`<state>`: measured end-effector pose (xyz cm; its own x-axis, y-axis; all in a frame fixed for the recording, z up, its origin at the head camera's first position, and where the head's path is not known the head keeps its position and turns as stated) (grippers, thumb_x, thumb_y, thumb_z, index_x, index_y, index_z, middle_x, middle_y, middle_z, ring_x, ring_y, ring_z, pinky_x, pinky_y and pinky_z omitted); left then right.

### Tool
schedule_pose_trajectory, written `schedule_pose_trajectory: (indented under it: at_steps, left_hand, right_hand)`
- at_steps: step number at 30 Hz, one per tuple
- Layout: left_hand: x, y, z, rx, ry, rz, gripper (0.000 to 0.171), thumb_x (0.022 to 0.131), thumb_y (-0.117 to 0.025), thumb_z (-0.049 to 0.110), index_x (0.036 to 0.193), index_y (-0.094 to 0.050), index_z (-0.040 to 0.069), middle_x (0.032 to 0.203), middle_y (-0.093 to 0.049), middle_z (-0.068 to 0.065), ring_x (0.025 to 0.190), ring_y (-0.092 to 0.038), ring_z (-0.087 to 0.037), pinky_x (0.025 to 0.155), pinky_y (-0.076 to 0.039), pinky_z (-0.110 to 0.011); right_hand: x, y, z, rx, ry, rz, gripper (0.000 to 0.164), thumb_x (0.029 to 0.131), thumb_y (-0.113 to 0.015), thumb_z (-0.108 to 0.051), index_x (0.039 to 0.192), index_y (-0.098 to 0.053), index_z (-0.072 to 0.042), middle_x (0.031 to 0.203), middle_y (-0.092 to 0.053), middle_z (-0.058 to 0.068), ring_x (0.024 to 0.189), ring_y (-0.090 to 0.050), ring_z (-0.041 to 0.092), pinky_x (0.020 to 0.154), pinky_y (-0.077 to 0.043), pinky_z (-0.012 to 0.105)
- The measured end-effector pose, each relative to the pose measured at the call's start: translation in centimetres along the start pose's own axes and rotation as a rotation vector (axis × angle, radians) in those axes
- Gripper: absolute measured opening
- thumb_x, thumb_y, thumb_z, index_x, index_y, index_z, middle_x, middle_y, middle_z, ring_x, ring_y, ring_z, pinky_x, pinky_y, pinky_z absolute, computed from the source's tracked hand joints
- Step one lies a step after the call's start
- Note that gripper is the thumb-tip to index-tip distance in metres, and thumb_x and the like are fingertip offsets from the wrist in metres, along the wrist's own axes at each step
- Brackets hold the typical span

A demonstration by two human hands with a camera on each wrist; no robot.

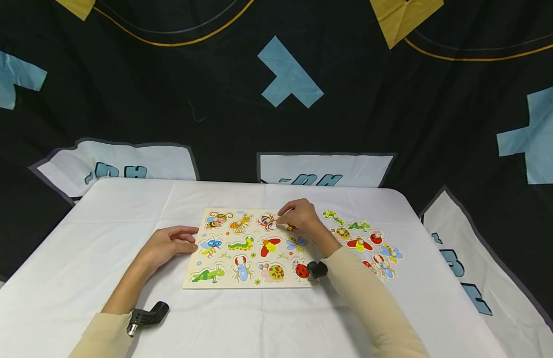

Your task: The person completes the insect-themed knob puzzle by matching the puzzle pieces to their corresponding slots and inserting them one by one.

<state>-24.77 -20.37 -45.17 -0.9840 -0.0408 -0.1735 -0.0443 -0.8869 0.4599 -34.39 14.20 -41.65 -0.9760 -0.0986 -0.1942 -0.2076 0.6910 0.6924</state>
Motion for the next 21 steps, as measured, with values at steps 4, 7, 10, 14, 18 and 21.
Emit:
schedule_pose_trajectory:
  at_steps: [4,7,10,14,18,21]
  left_hand:
    - [0.1,-0.2,0.0,-0.006,-0.006,0.001,0.055,0.081,-0.082,0.016,0.133,-0.065,0.008,0.101,-0.072,-0.004,0.085,-0.066,-0.011,0.078,-0.049,-0.024]
    - [0.1,-0.3,0.0,-0.004,-0.001,0.01,0.055,0.081,-0.082,0.016,0.132,-0.066,0.008,0.101,-0.072,-0.004,0.085,-0.066,-0.011,0.078,-0.049,-0.024]
    - [0.1,-0.3,-0.1,-0.005,0.003,0.015,0.055,0.08,-0.082,0.015,0.132,-0.066,0.008,0.1,-0.072,-0.004,0.084,-0.066,-0.011,0.078,-0.049,-0.024]
    - [0.0,-0.3,-0.1,-0.004,0.002,0.016,0.055,0.08,-0.082,0.014,0.132,-0.066,0.008,0.101,-0.072,-0.005,0.084,-0.066,-0.011,0.078,-0.048,-0.024]
    - [0.0,-0.2,-0.1,0.004,0.006,0.023,0.054,0.08,-0.082,0.014,0.132,-0.066,0.008,0.1,-0.072,-0.005,0.083,-0.066,-0.011,0.079,-0.048,-0.024]
    - [0.0,0.0,-0.1,0.009,0.01,0.027,0.054,0.08,-0.082,0.014,0.132,-0.066,0.009,0.1,-0.072,-0.004,0.083,-0.066,-0.011,0.079,-0.047,-0.024]
  right_hand:
    - [-0.4,1.4,1.0,0.014,0.019,0.005,0.022,0.086,-0.08,-0.025,0.103,-0.078,-0.012,0.098,-0.072,0.007,0.09,-0.06,0.024,0.077,-0.045,0.033]
    - [-0.7,2.3,1.8,0.035,0.012,-0.001,0.024,0.086,-0.079,-0.024,0.105,-0.078,-0.01,0.098,-0.074,0.008,0.091,-0.062,0.027,0.079,-0.047,0.035]
    - [-1.1,3.0,2.5,0.053,-0.009,-0.006,0.025,0.086,-0.079,-0.025,0.107,-0.078,-0.01,0.1,-0.074,0.008,0.092,-0.062,0.028,0.081,-0.049,0.038]
    - [-1.5,3.9,3.4,0.056,-0.02,-0.01,0.028,0.086,-0.079,-0.026,0.109,-0.077,-0.01,0.103,-0.073,0.008,0.092,-0.061,0.028,0.082,-0.05,0.041]
    - [-1.8,4.9,4.4,0.046,-0.031,-0.013,0.031,0.086,-0.079,-0.027,0.112,-0.076,-0.011,0.104,-0.072,0.009,0.092,-0.061,0.029,0.078,-0.049,0.038]
    - [-2.0,5.7,5.2,0.04,-0.055,-0.014,0.033,0.087,-0.078,-0.028,0.115,-0.075,-0.012,0.109,-0.07,0.011,0.095,-0.059,0.03,0.073,-0.047,0.036]
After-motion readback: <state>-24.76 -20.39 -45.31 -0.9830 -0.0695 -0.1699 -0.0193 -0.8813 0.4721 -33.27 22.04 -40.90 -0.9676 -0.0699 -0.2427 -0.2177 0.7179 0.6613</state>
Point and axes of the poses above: each hand's wrist, its own x-axis towards the middle knuckle, its own y-axis out of the back of the hand, z = x × y, the point moved 4 cm from there along x, towards the middle knuckle
